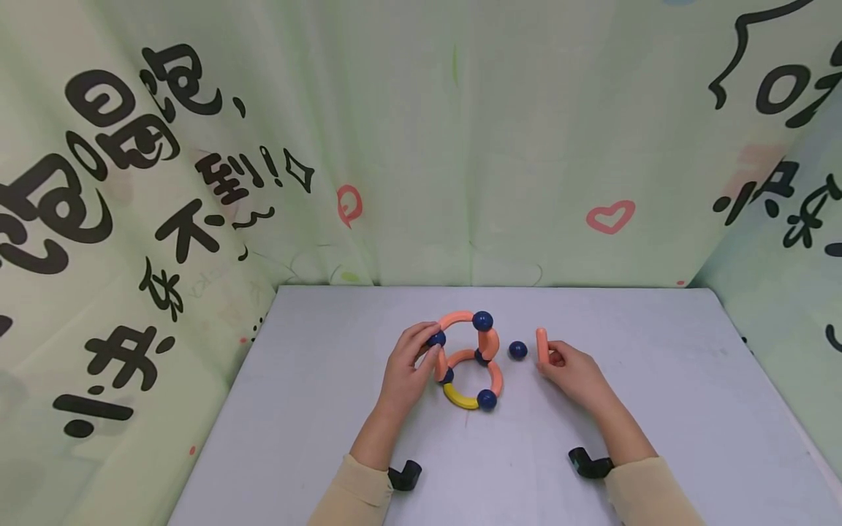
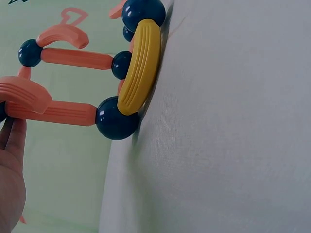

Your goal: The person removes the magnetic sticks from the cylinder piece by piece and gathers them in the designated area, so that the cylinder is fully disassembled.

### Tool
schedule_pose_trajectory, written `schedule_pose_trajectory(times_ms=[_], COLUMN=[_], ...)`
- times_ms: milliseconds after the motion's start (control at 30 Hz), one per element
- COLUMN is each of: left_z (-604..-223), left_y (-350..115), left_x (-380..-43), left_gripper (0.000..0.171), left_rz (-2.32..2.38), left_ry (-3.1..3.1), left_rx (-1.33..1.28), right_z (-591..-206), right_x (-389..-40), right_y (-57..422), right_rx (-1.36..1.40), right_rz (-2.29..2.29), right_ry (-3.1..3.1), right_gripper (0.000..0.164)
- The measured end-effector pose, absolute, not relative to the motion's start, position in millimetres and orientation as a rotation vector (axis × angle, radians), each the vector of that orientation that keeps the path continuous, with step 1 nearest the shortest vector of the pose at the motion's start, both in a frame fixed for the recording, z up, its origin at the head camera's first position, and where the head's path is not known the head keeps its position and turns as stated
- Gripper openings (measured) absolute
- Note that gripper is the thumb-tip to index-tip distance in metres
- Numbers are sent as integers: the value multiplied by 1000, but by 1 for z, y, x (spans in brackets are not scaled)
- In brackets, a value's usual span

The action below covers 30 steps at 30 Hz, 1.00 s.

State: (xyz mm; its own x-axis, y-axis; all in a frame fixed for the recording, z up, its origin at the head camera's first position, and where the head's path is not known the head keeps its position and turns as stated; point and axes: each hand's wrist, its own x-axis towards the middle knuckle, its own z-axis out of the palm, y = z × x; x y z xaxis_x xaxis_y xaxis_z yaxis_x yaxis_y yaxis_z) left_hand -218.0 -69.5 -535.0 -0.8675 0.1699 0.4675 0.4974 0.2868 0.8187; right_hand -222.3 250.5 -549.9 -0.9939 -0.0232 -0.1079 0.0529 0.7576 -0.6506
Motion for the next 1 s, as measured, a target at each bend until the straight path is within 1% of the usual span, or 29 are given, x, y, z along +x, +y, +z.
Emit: schedule_pose_trajectory(times_ms=[267,500,833,933,1000], left_z=[-534,-533,-536,-536,-536], left_y=[-69,-69,-69,-69,-69], left_x=[-218,-218,-219,-220,-220], left_gripper=[36,36,35,35,35], left_rz=[-1613,-1603,-1602,-1612,-1626], left_ry=[-2271,-2270,-2257,-2254,-2252], left_rx=[-601,-594,-596,-596,-593], right_z=[-551,-551,-549,-542,-536], right_x=[-227,-229,-229,-227,-225], right_y=[252,250,246,241,236], right_rx=[92,173,196,159,109], right_rz=[-975,-946,-919,-906,-897], right_ry=[2765,2746,2771,2818,2872], right_gripper=[61,56,59,56,50])
